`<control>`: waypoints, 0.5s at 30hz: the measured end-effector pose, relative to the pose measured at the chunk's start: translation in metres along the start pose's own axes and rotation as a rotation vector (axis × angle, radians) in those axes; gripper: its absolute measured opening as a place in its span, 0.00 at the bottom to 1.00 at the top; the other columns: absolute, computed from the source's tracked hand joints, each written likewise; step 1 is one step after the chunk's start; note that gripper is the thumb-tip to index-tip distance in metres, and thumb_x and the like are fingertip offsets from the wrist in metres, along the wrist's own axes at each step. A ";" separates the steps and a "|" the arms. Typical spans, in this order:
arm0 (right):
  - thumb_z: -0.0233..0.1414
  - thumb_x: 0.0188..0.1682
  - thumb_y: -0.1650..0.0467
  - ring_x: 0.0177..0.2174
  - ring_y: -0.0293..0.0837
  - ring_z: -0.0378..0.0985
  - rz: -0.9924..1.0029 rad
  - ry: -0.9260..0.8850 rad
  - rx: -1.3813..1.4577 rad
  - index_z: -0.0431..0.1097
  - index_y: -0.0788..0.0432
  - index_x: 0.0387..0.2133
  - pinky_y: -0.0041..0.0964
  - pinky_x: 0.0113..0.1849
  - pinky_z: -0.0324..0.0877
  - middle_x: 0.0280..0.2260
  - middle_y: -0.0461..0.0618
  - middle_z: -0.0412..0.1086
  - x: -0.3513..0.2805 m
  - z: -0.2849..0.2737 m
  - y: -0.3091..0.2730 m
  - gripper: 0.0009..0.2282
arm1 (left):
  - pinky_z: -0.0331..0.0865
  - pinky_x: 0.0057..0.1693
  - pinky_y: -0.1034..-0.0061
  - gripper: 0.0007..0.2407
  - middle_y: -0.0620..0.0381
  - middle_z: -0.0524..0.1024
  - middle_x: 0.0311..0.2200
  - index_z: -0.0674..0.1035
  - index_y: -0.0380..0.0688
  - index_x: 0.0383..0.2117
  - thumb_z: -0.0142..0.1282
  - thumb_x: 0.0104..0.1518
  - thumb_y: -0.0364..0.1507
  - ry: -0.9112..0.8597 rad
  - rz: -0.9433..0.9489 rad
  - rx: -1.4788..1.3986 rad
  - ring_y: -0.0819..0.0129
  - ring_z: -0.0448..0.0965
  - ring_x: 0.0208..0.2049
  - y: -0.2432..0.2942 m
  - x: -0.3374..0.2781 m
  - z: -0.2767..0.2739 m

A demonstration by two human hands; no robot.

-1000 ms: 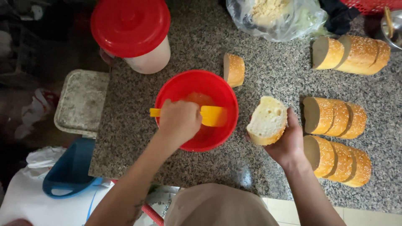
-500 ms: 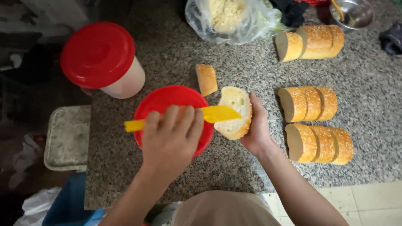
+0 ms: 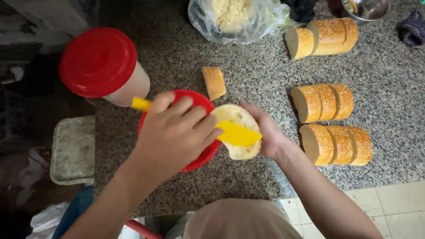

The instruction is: Spreading a topping onto sliced baguette pieces using a spatula.

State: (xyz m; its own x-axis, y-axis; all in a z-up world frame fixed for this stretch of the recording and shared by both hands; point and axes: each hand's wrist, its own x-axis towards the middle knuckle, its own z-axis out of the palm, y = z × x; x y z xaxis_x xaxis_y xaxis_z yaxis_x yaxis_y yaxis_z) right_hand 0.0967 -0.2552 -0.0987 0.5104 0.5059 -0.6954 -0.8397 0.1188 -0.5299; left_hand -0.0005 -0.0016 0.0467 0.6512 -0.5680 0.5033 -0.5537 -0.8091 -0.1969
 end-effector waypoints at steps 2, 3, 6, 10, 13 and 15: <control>0.43 0.66 0.56 0.39 0.54 0.89 -0.003 0.014 -0.013 0.78 0.66 0.62 0.46 0.35 0.83 0.47 0.62 0.85 -0.005 0.004 0.000 0.27 | 0.66 0.57 0.64 0.05 0.63 0.81 0.35 0.89 0.50 0.42 0.72 0.71 0.35 0.080 -0.014 0.083 0.67 0.72 0.38 -0.009 0.009 0.010; 0.43 0.66 0.62 0.41 0.54 0.90 -0.011 0.034 -0.022 0.77 0.65 0.66 0.44 0.37 0.85 0.50 0.61 0.86 -0.009 0.006 0.000 0.25 | 0.66 0.54 0.67 0.07 0.63 0.82 0.34 0.91 0.48 0.44 0.74 0.75 0.36 0.165 -0.020 0.161 0.70 0.71 0.37 -0.013 0.014 0.016; 0.46 0.66 0.61 0.42 0.59 0.91 -0.024 -0.148 0.139 0.75 0.69 0.66 0.49 0.40 0.88 0.51 0.65 0.85 0.003 -0.020 0.004 0.26 | 0.59 0.57 0.64 0.10 0.66 0.78 0.32 0.92 0.51 0.44 0.76 0.75 0.41 0.133 -0.063 0.081 0.71 0.67 0.37 -0.019 0.017 0.009; 0.53 0.64 0.56 0.28 0.48 0.85 -0.041 -0.113 0.097 0.82 0.65 0.48 0.40 0.27 0.79 0.36 0.58 0.84 -0.005 -0.018 0.001 0.22 | 0.66 0.58 0.61 0.09 0.65 0.83 0.36 0.89 0.54 0.40 0.75 0.71 0.42 0.063 0.046 -0.106 0.69 0.75 0.38 -0.001 0.021 0.017; 0.53 0.64 0.56 0.27 0.47 0.85 -0.031 -0.109 0.090 0.82 0.65 0.48 0.39 0.26 0.79 0.35 0.56 0.84 -0.005 -0.019 0.005 0.22 | 0.69 0.54 0.66 0.05 0.67 0.88 0.43 0.89 0.56 0.46 0.75 0.72 0.35 0.130 0.007 0.128 0.73 0.75 0.40 -0.008 0.019 0.027; 0.53 0.65 0.56 0.25 0.45 0.85 -0.021 -0.103 0.078 0.82 0.64 0.47 0.37 0.24 0.78 0.34 0.55 0.84 -0.003 -0.019 0.005 0.21 | 0.61 0.59 0.62 0.08 0.62 0.81 0.36 0.90 0.46 0.41 0.80 0.68 0.34 0.153 -0.065 0.031 0.68 0.71 0.38 -0.006 0.026 0.009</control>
State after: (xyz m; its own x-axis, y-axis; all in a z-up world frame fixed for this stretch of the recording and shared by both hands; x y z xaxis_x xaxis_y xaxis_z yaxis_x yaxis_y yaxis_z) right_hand 0.0947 -0.2728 -0.1080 0.5099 0.5873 -0.6285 -0.8427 0.1945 -0.5019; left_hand 0.0244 -0.0126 0.0530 0.5972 -0.4869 0.6374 -0.4950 -0.8490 -0.1848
